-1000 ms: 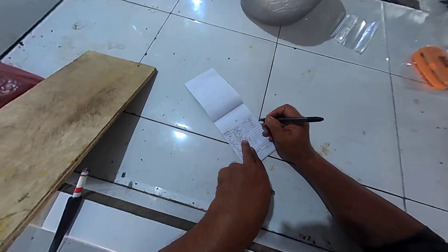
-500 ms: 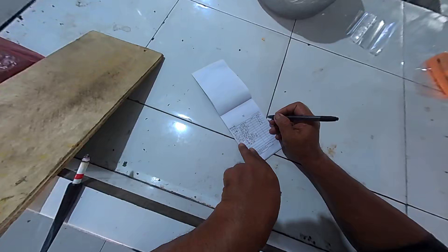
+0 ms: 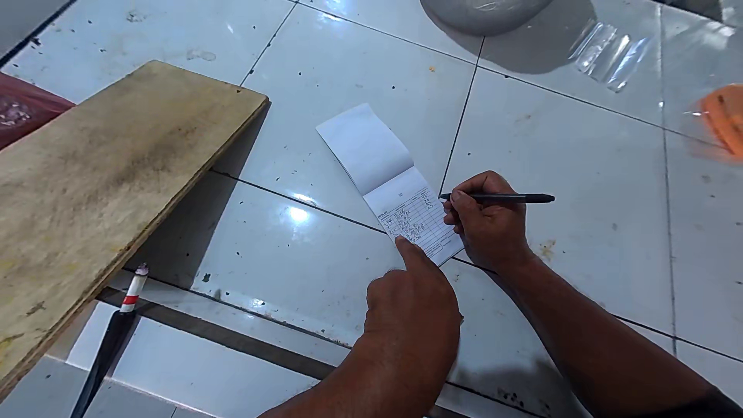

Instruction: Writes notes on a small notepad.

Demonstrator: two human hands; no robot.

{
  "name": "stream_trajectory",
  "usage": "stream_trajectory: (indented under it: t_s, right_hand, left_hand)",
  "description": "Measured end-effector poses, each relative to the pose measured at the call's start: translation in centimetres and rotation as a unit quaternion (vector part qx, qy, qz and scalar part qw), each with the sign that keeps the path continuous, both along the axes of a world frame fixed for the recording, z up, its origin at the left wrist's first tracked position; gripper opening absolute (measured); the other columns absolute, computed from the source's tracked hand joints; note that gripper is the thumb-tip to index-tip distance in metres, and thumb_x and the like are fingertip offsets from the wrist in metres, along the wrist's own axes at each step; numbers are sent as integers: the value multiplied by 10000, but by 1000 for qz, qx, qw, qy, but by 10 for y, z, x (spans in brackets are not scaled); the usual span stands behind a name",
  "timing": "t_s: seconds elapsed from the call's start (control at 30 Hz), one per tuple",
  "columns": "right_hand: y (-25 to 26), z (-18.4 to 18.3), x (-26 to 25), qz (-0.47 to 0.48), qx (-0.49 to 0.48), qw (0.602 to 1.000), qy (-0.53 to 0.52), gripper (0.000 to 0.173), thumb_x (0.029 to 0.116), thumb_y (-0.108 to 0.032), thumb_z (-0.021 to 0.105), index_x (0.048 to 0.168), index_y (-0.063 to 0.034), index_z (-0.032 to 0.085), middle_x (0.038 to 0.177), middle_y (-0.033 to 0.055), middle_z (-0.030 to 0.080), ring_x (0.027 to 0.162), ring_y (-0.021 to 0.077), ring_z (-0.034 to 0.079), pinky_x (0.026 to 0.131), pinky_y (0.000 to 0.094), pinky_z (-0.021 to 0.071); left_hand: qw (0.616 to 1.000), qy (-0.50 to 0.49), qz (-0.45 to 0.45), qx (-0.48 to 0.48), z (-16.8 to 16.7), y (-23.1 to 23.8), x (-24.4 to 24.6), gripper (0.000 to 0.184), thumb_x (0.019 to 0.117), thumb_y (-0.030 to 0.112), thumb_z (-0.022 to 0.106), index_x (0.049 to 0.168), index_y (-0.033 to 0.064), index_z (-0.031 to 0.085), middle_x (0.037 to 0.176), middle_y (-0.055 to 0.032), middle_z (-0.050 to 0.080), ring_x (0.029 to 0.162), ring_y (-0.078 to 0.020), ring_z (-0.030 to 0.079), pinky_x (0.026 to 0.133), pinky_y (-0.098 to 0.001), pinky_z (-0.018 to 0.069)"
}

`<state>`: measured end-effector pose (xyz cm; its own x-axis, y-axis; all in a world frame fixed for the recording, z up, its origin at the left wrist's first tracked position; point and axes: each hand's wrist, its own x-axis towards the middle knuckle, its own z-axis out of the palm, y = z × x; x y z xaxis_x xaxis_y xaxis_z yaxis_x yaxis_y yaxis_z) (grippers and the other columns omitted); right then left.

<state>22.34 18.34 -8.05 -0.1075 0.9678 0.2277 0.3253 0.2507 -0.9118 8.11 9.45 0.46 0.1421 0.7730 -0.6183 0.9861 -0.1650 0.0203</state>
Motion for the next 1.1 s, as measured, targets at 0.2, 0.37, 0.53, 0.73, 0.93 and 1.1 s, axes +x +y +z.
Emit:
stream_trajectory:
  t_s: [0.2, 0.37, 0.53, 0.73, 0.93, 1.1]
  right_hand:
    - [1, 1, 3, 11, -5, 1000, 8, 53, 1020, -132, 604, 1023, -80, 612, 832, 34, 718, 628, 131, 702, 511, 268, 608]
    - [4, 4, 10, 26, -1, 1000, 17, 53, 988, -114, 638, 1019, -71, 641, 799, 34, 709, 579, 109, 651, 477, 242, 554]
    - [4, 4, 14, 46, 30, 998, -39, 36, 917, -111, 696, 947, -91, 696, 741, -34, 653, 551, 37, 568, 473, 190, 492]
    - [5, -3, 16, 64, 32, 997, -44, 32, 913, -138, 690, 919, -108, 701, 696, -54, 631, 528, 26, 545, 451, 193, 470]
    - [5, -3, 15, 65, 35, 996, -44, 25, 912, -125, 687, 911, -109, 707, 706, -55, 634, 537, 22, 544, 459, 185, 466]
    - [5, -4, 15, 68, 41, 996, -52, 34, 916, -137, 687, 912, -108, 705, 710, -55, 635, 541, 24, 550, 465, 196, 477]
  left_hand:
    - [999, -28, -20, 5, -9, 3, -4, 1055, 901, 700, 594, 1627, 30, 224, 1705, -120, 194, 787, -234, 689, 634, -398, 559]
    - [999, -24, -26, 16, -9, 3, -5, 1040, 897, 695, 605, 1625, 43, 247, 1707, -100, 200, 750, -221, 683, 614, -384, 551]
    - [999, -14, -33, 21, -8, 3, -4, 1042, 895, 710, 593, 1623, 44, 260, 1710, -91, 193, 738, -202, 676, 605, -373, 543]
    - [999, -7, -35, 30, -8, 2, -4, 1045, 882, 712, 607, 1622, 52, 273, 1714, -91, 185, 721, -185, 673, 596, -361, 539]
    - [999, -1, -32, 22, -7, 3, -3, 1064, 881, 725, 601, 1631, 60, 244, 1721, -91, 148, 726, -180, 672, 604, -364, 541]
    - [999, -3, -33, 24, -7, 3, -3, 1067, 881, 715, 608, 1629, 47, 243, 1718, -96, 162, 735, -193, 676, 609, -370, 541]
